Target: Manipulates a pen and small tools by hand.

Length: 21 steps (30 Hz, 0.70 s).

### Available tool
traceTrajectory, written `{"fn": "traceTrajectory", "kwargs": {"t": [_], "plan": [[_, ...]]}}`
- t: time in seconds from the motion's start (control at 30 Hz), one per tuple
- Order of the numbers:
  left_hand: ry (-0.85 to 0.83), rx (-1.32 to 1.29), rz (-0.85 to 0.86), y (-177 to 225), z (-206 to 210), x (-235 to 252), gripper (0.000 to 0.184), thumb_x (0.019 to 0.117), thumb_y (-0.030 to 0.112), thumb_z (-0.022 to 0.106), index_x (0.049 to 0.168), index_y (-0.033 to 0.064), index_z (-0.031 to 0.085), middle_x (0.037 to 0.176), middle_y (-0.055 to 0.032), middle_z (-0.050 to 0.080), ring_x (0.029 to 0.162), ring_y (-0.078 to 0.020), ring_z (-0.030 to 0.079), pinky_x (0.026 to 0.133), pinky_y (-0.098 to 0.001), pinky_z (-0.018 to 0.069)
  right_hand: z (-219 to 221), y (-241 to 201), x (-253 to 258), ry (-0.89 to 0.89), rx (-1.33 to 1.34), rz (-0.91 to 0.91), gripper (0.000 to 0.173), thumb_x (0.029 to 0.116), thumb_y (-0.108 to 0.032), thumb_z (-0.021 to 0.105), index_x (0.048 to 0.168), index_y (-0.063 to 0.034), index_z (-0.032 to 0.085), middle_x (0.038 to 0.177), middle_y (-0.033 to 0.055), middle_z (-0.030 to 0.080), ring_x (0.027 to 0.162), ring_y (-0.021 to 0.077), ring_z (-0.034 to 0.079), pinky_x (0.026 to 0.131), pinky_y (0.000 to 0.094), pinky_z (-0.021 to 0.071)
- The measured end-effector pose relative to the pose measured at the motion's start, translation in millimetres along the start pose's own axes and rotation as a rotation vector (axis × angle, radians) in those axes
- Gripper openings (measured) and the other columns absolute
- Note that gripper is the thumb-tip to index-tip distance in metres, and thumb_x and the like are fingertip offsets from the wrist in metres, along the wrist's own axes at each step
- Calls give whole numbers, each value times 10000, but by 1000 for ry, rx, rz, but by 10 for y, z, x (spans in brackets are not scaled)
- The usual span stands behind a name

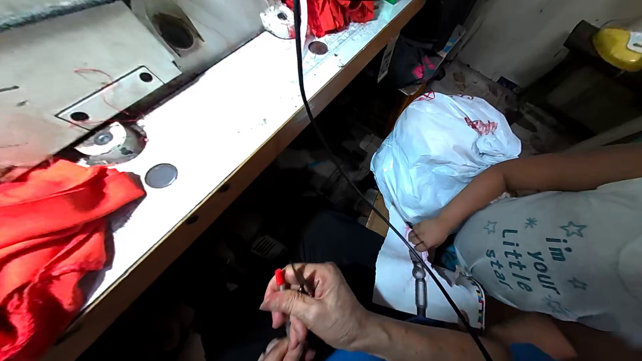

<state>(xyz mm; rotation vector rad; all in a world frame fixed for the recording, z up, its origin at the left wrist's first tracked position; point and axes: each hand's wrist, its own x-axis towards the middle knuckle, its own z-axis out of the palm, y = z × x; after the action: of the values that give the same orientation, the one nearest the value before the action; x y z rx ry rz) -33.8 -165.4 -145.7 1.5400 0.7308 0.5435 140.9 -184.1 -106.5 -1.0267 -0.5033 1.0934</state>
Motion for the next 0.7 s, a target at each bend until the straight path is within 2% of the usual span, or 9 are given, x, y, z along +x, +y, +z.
{"fn": "traceTrajectory", "kwargs": {"t": [0.1, 0.17, 0.2, 0.27, 0.3, 0.37, 0.43, 0.5, 0.7], "plan": [[124, 255, 73, -19, 190, 174, 208, 1001, 76, 581, 933, -16, 755, 860, 14, 732, 829, 27, 668, 799, -165, 559, -20, 19, 53, 180, -71, 11, 84, 970, -9, 618, 891, 7, 640, 632, -23, 622, 464, -14, 519, 459, 150, 461], [222, 287, 167, -40, 240, 331, 163, 964, 113, 650, 940, -8, 756, 900, -20, 736, 873, -4, 673, 822, -167, 554, -109, 9, 121, 258, 64, 92, 91, 1012, -29, 556, 960, 0, 626, 630, 8, 634, 456, 32, 552, 457, 183, 494], [252, 223, 219, -35, 221, 397, 157, 943, 161, 704, 1018, 29, 748, 980, -3, 744, 939, -37, 685, 864, -199, 569, -177, -13, 161, 272, 168, 150, 118, 1050, -70, 505, 1004, -21, 602, 611, 22, 631, 449, 62, 576, 453, 206, 515], [234, 142, 248, 17, 129, 447, 561, 864, 342, 811, 1328, 94, 618, 1256, 8, 689, 1125, -96, 658, 958, -267, 559, -307, -60, 217, 319, 328, 259, 233, 1111, -196, 423, 1047, -47, 591, 599, 29, 611, 455, 92, 592, 460, 226, 536], [233, 131, 231, 25, 92, 436, 759, 816, 405, 843, 1422, 85, 517, 1335, -3, 646, 1160, -99, 639, 950, -264, 555, -350, -76, 237, 360, 391, 301, 284, 1118, -232, 405, 1053, -38, 602, 615, 34, 613, 459, 92, 593, 457, 223, 539], [238, 110, 170, -3, 47, 368, 925, 775, 377, 876, 1471, -12, 409, 1352, -59, 634, 1147, -107, 650, 916, -259, 571, -382, -97, 251, 420, 446, 347, 324, 1118, -261, 409, 1039, -29, 621, 628, 38, 626, 460, 84, 595, 440, 204, 523], [239, 95, 117, -43, 40, 306, 877, 798, 294, 857, 1445, -88, 404, 1315, -96, 652, 1112, -111, 662, 901, -252, 573, -374, -119, 246, 436, 451, 359, 322, 1117, -266, 408, 1044, -34, 620, 648, 47, 634, 468, 88, 597, 443, 203, 519], [255, 77, 101, -56, 69, 281, 744, 838, 244, 819, 1397, -99, 469, 1252, -88, 683, 1075, -114, 675, 895, -252, 576, -361, -125, 231, 454, 457, 342, 313, 1115, -256, 414, 1043, -31, 618, 653, 60, 635, 463, 101, 600, 439, 219, 528], [278, 53, 194, 16, 134, 389, 311, 921, 137, 726, 1188, -14, 674, 1072, -37, 750, 962, -105, 716, 879, -248, 594, -359, -121, 214, 486, 463, 306, 283, 1115, -219, 414, 1058, -23, 610, 648, 73, 639, 479, 127, 625, 475, 260, 568]]}}
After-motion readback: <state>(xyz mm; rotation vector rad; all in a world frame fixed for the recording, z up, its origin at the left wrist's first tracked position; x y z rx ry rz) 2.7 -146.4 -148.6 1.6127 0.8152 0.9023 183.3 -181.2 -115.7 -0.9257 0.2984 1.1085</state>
